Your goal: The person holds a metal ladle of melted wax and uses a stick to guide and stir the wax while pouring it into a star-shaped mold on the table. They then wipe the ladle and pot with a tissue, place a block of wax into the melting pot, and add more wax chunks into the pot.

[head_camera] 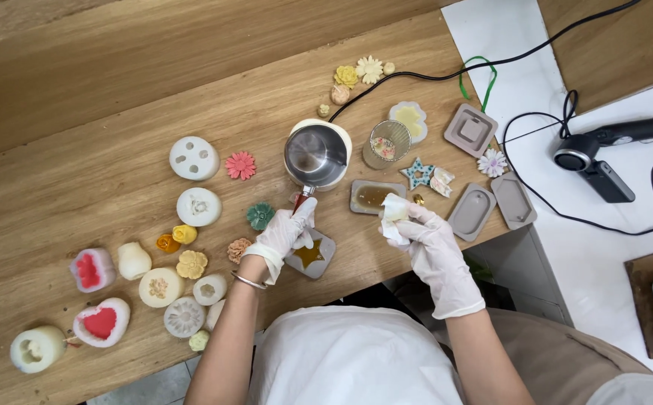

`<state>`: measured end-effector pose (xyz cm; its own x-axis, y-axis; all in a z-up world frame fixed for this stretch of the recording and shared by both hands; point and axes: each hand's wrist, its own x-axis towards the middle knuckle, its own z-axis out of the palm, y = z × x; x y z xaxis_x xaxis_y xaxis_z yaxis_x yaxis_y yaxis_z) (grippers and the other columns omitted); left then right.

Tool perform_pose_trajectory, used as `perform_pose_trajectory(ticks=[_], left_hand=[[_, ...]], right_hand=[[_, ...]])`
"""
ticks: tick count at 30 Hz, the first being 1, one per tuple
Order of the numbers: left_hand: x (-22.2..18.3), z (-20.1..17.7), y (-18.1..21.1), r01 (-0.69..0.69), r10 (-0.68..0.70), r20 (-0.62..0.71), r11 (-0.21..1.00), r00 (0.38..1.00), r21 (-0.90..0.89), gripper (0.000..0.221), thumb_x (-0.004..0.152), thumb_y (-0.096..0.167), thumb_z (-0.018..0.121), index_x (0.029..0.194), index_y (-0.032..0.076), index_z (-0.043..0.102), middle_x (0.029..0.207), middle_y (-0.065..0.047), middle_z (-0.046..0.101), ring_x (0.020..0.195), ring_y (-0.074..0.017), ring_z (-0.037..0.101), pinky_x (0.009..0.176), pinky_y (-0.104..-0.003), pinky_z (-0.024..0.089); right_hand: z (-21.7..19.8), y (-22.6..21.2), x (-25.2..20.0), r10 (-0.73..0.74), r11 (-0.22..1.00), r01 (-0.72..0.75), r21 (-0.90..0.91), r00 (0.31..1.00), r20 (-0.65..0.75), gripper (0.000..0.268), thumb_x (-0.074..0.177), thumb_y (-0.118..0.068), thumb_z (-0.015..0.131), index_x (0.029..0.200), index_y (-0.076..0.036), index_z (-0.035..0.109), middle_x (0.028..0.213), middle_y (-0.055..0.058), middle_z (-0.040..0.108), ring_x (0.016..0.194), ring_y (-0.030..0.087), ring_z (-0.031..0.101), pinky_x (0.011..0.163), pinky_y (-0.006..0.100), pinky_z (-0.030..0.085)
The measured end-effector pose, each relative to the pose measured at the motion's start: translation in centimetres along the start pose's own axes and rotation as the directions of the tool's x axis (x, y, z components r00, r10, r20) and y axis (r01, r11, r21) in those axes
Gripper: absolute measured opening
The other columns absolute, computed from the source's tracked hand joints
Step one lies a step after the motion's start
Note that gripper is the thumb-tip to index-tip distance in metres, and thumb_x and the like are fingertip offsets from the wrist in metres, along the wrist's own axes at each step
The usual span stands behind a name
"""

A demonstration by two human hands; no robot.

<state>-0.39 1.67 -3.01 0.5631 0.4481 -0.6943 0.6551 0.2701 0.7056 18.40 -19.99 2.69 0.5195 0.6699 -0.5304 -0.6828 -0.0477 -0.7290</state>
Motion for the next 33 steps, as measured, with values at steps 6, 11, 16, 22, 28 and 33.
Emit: perform_pose_trajectory(ticks=[6, 11, 16, 22, 28, 33], left_hand=[[-0.7, -1.0, 0.6, 0.046, -0.028, 0.107, 0.984, 0.994, -0.173, 0.062, 0.091, 0.069, 0.057, 0.075, 0.01, 0.066, 0.054, 0.0, 0.047, 0.039, -0.0101, 0.033, 0.036, -0.028, 0.024], [-0.4, -0.9, 0.4, 0.03, -0.01, 0.104, 0.981, 0.995, -0.192, 0.06, 0.089, 0.068, 0.058, 0.075, 0.011, 0.066, 0.055, -0.001, 0.054, 0.039, -0.0095, 0.037, 0.036, -0.028, 0.026], [0.7, -0.8, -0.5, 0.023, -0.012, 0.076, 0.99, 0.997, -0.138, 0.062, 0.089, 0.068, 0.058, 0.073, 0.009, 0.065, 0.055, -0.001, 0.051, 0.04, -0.0101, 0.04, 0.037, -0.029, 0.029], [2.5, -0.5, -2.5, -0.069, 0.085, 0.072, 0.978, 0.994, -0.195, 0.064, 0.088, 0.069, 0.062, 0.071, 0.007, 0.067, 0.057, -0.003, 0.058, 0.044, -0.0094, 0.051, 0.043, -0.026, 0.039], [1.6, -0.6, -1.6, -0.005, 0.03, 0.104, 0.973, 0.994, -0.233, 0.066, 0.088, 0.07, 0.062, 0.069, 0.006, 0.062, 0.057, -0.004, 0.055, 0.046, -0.0136, 0.046, 0.043, -0.031, 0.035], [2.0, -0.3, -2.1, -0.072, 0.073, 0.041, 0.997, 0.997, -0.023, 0.075, 0.087, 0.073, 0.057, 0.071, 0.0, 0.068, 0.058, -0.008, 0.063, 0.05, -0.0165, 0.06, 0.052, -0.03, 0.049]], right_hand=[[2.4, -0.8, 2.9, -0.047, 0.975, 0.03, -0.221, 0.996, -0.073, 0.022, 0.09, 0.004, 0.066, 0.111, 0.008, 0.072, 0.094, 0.013, 0.076, 0.075, 0.017, 0.071, 0.06, 0.023, 0.055], [5.5, -0.9, 4.6, -0.184, 0.918, 0.171, -0.357, 0.983, -0.002, 0.029, 0.088, 0.007, 0.057, 0.106, 0.003, 0.079, 0.091, 0.01, 0.076, 0.065, 0.007, 0.06, 0.051, 0.018, 0.044], [8.4, -1.5, 6.1, -0.229, 0.905, 0.209, -0.371, 0.973, -0.012, 0.027, 0.084, 0.012, 0.057, 0.099, 0.004, 0.078, 0.086, 0.009, 0.076, 0.061, 0.007, 0.063, 0.049, 0.018, 0.046], [10.0, -0.1, 8.5, -0.284, 0.909, 0.239, -0.342, 0.955, -0.086, 0.024, 0.084, 0.012, 0.057, 0.097, 0.007, 0.076, 0.089, 0.013, 0.08, 0.05, 0.009, 0.056, 0.039, 0.021, 0.04], [11.7, 1.4, 9.8, -0.248, 0.922, 0.242, -0.303, 0.969, 0.02, 0.015, 0.094, -0.001, 0.062, 0.1, 0.005, 0.075, 0.098, 0.009, 0.082, 0.079, 0.013, 0.074, 0.07, 0.024, 0.06], [13.2, 2.5, 11.2, -0.576, -0.099, 0.469, -0.878, 0.692, 0.435, 0.028, 0.085, -0.004, 0.075, 0.113, -0.009, 0.078, 0.092, 0.008, 0.077, 0.09, 0.028, 0.067, 0.08, 0.039, 0.056]])
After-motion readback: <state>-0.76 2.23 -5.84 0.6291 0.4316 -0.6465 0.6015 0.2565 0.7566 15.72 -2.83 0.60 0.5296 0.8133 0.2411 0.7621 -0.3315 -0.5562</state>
